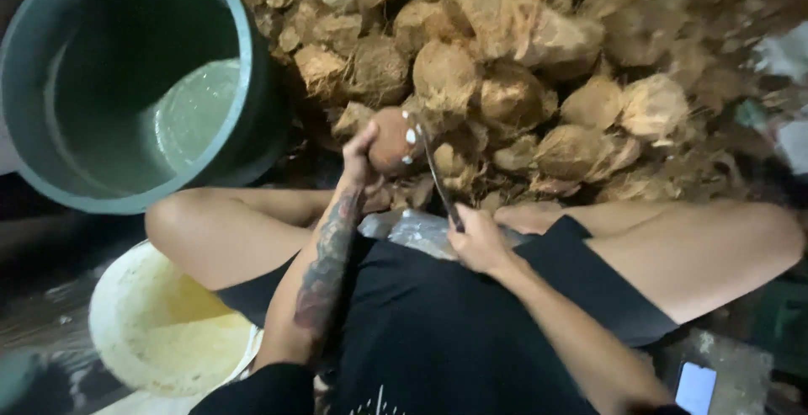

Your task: The person sits cross-legged on the floor and uses a machete to strike the top of a coconut, creating holes to drain the water into a nearby bucket. They repeat this process with a second coconut.

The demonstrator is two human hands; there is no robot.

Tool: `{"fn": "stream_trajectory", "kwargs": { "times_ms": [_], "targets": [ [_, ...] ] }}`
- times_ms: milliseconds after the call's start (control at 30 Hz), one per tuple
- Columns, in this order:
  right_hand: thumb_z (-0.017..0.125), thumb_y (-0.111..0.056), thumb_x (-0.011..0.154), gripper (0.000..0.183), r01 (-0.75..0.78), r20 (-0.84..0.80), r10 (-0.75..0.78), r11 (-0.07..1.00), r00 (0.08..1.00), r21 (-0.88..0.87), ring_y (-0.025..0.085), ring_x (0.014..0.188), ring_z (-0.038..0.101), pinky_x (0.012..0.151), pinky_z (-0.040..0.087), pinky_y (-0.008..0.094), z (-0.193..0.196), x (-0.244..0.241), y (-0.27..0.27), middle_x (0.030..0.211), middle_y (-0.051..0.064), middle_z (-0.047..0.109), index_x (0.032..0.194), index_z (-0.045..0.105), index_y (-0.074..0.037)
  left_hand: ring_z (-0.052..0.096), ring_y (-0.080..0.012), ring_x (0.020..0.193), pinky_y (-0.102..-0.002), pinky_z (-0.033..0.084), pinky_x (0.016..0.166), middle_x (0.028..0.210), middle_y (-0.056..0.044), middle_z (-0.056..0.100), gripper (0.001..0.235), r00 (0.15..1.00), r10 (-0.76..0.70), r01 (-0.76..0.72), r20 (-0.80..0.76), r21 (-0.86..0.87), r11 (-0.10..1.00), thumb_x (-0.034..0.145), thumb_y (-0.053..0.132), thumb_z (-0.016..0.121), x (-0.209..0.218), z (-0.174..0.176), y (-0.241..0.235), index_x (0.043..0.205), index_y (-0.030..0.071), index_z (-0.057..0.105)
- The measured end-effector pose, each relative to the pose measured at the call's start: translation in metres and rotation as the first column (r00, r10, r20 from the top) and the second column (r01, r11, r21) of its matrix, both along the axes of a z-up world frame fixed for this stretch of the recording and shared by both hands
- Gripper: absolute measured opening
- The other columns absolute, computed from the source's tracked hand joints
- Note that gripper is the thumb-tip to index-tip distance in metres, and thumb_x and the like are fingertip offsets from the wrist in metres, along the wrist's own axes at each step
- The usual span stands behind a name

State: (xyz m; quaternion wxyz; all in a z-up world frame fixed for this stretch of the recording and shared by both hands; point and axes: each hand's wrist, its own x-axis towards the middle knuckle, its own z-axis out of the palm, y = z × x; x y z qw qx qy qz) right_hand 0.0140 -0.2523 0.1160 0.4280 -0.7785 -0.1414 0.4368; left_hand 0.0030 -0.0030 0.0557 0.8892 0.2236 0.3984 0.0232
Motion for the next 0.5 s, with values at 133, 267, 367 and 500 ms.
{"fn": "stream_trajectory", "kwargs": {
  "times_ms": [133,267,367,500],
  "targets": [
    [0.064,-0.007,0.074,0.006,-0.079,0.247,0.079,0.997,0.966,-0.009,0.035,0.047,0.057,0.046,0.043,0.042,-0.003,0.012,0.0,0.049,0.017,0.05,0.075,0.059,-0.003,0.066,-0.0327,0.11,-0.049,0.056,0.089,0.132,-0.02,0.056,0.082,0.998,0.003,-0.01,0.066,0.11,0.994,0.077,0.045,0.084,0.017,0.012,0.002,0.138,0.0,0.051],
    [0.055,0.009,0.066,0.011,0.216,-0.377,-0.134,0.959,0.916,0.184,0.029,0.028,0.05,0.025,0.038,0.037,0.047,0.001,0.033,0.039,0.02,0.046,0.066,0.049,-0.001,0.072,-0.0309,0.087,-0.042,0.059,0.071,0.105,-0.018,0.074,0.058,0.997,-0.031,0.021,0.073,0.133,0.991,0.076,0.047,0.085,0.003,-0.03,0.004,0.116,0.007,0.071],
    [0.053,0.01,0.059,0.018,0.403,-0.571,-0.192,0.874,0.798,0.27,0.032,0.026,0.048,0.025,0.038,0.042,0.051,-0.002,0.044,0.041,0.02,0.04,0.066,0.043,-0.004,0.071,-0.0332,0.088,-0.045,0.058,0.072,0.107,-0.021,0.072,0.065,0.996,-0.04,0.032,0.076,0.098,0.995,0.075,0.048,0.086,0.007,-0.022,0.011,0.118,0.003,0.068],
    [0.053,0.009,0.059,0.02,0.574,-0.679,-0.24,0.754,0.694,0.321,0.031,0.028,0.047,0.024,0.037,0.042,0.07,-0.026,0.064,0.044,0.019,0.04,0.069,0.042,-0.005,0.072,-0.0344,0.085,-0.046,0.059,0.068,0.108,-0.024,0.075,0.065,0.994,-0.02,0.005,0.109,0.133,0.991,0.075,0.044,0.086,0.017,-0.028,0.014,0.119,0.0,0.07]
  ]
}}
